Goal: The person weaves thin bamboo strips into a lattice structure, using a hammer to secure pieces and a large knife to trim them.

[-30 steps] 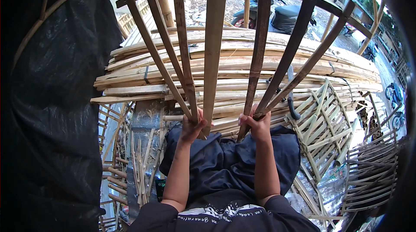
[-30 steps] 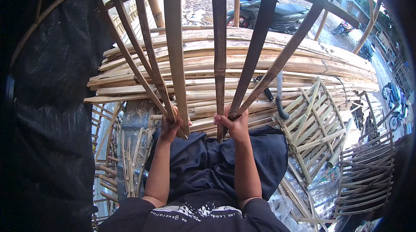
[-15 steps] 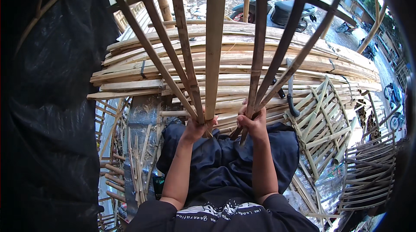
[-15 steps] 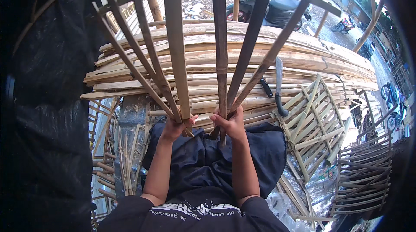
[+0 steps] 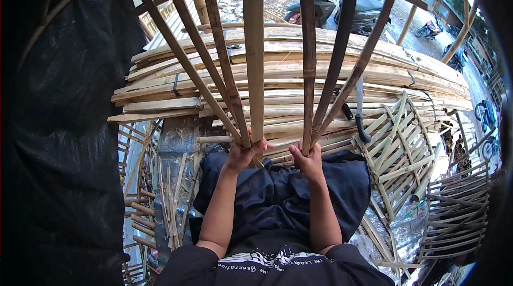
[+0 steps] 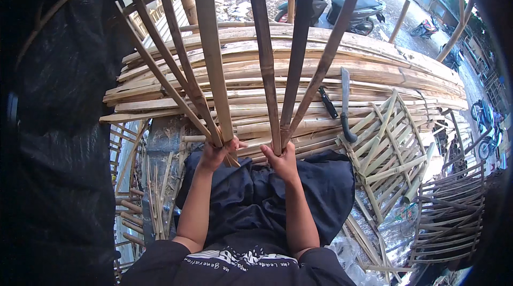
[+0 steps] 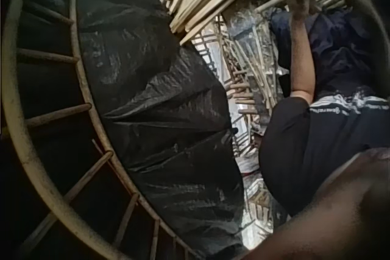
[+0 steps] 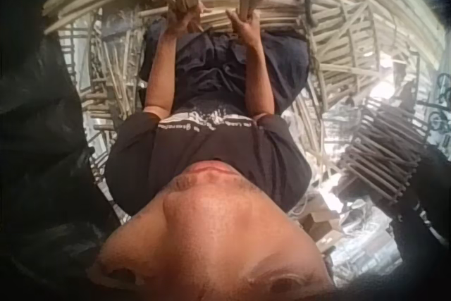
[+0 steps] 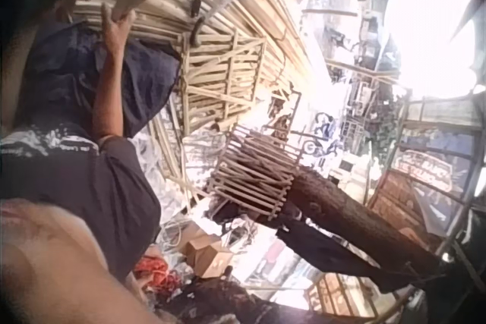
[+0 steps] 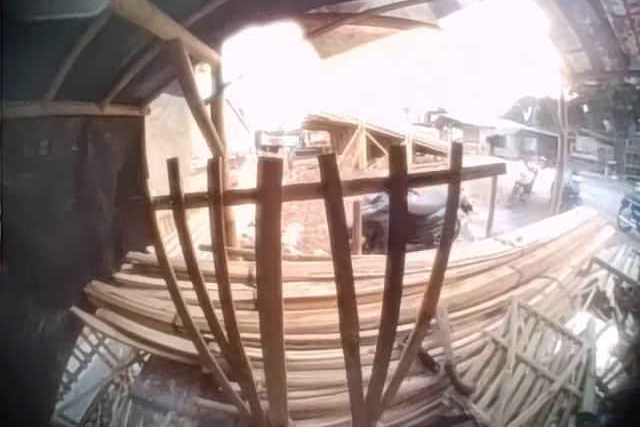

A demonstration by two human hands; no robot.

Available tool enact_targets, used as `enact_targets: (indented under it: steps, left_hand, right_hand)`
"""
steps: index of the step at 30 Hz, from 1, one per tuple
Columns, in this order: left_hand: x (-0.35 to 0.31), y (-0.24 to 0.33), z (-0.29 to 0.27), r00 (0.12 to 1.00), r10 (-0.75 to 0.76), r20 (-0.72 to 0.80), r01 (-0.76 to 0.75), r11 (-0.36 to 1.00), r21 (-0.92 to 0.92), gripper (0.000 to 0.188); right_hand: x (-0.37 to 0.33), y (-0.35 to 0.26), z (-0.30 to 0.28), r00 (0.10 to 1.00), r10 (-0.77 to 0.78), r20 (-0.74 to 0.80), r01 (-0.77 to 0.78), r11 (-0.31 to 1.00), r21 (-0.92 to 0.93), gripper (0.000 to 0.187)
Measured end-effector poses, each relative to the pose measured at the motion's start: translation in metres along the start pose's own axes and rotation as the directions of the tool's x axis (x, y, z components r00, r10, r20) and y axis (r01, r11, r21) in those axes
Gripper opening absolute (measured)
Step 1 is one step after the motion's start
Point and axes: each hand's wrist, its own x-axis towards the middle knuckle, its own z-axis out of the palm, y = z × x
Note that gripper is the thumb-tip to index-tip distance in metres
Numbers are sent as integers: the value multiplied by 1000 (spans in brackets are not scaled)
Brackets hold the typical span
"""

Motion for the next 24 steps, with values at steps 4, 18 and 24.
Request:
enact_targets:
  steps: [4,18,24]
  left_hand:
    - [4,6,-11,998,-48,-41,52,994,92,20]
    - [11,-3,24,963,45,-266,32,960,279,13]
    - [11,-9,62,938,59,-343,-20,993,115,17]
  right_hand:
    - [5,1,-5,998,9,-67,-8,1000,23,37]
    - [15,15,8,915,-210,-344,201,978,-63,25]
    - [26,-13,11,875,-305,-376,292,952,-94,27]
